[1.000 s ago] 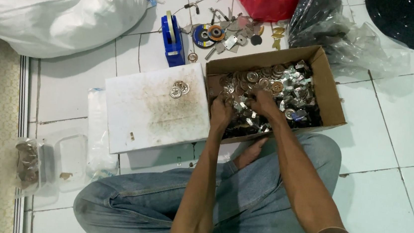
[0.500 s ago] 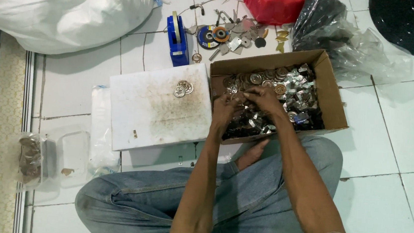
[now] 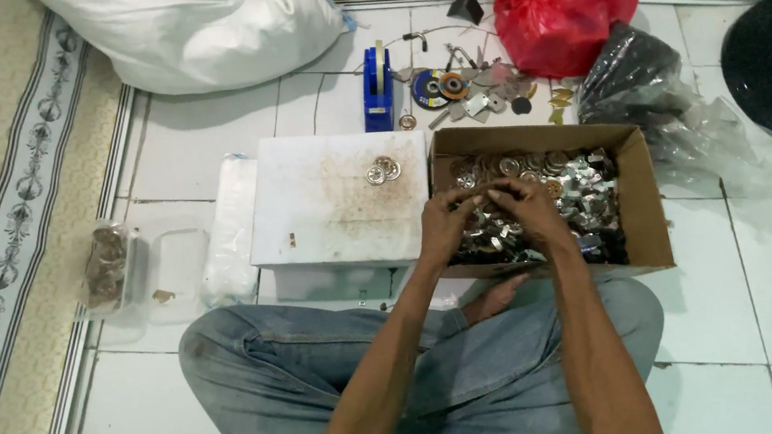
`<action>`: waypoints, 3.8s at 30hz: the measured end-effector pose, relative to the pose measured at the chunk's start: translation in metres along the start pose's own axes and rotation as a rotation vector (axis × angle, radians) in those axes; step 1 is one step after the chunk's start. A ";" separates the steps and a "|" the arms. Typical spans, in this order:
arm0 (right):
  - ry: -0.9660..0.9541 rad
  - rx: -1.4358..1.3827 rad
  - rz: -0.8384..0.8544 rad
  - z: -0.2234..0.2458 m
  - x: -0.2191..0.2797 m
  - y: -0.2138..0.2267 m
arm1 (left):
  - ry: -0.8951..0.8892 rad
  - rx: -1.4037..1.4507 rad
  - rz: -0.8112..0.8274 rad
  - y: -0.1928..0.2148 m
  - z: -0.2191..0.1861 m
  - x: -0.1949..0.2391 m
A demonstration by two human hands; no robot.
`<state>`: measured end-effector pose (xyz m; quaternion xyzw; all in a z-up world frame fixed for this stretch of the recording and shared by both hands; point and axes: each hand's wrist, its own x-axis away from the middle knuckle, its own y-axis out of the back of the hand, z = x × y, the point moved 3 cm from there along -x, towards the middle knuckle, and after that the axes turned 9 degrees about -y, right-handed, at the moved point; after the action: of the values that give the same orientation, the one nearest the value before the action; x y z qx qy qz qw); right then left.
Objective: Sorting and arranging metal hardware components from a bulk box onto a flat surface for packaging
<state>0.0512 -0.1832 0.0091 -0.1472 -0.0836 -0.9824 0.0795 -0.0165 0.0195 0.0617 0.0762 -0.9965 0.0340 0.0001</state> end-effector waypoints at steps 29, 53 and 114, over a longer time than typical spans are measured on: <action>0.209 0.689 -0.210 0.028 0.014 0.007 | -0.192 -0.240 -0.103 0.047 -0.044 -0.023; 0.056 0.412 -0.091 -0.067 -0.026 -0.022 | -0.016 -0.444 0.296 -0.006 0.064 -0.031; 0.026 0.074 -0.152 0.065 0.032 -0.109 | 0.163 0.319 -0.370 0.058 0.032 -0.007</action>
<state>0.0192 -0.0686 0.0649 -0.1244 -0.1299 -0.9836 0.0113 -0.0183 0.0754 0.0257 0.2535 -0.9443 0.1962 0.0748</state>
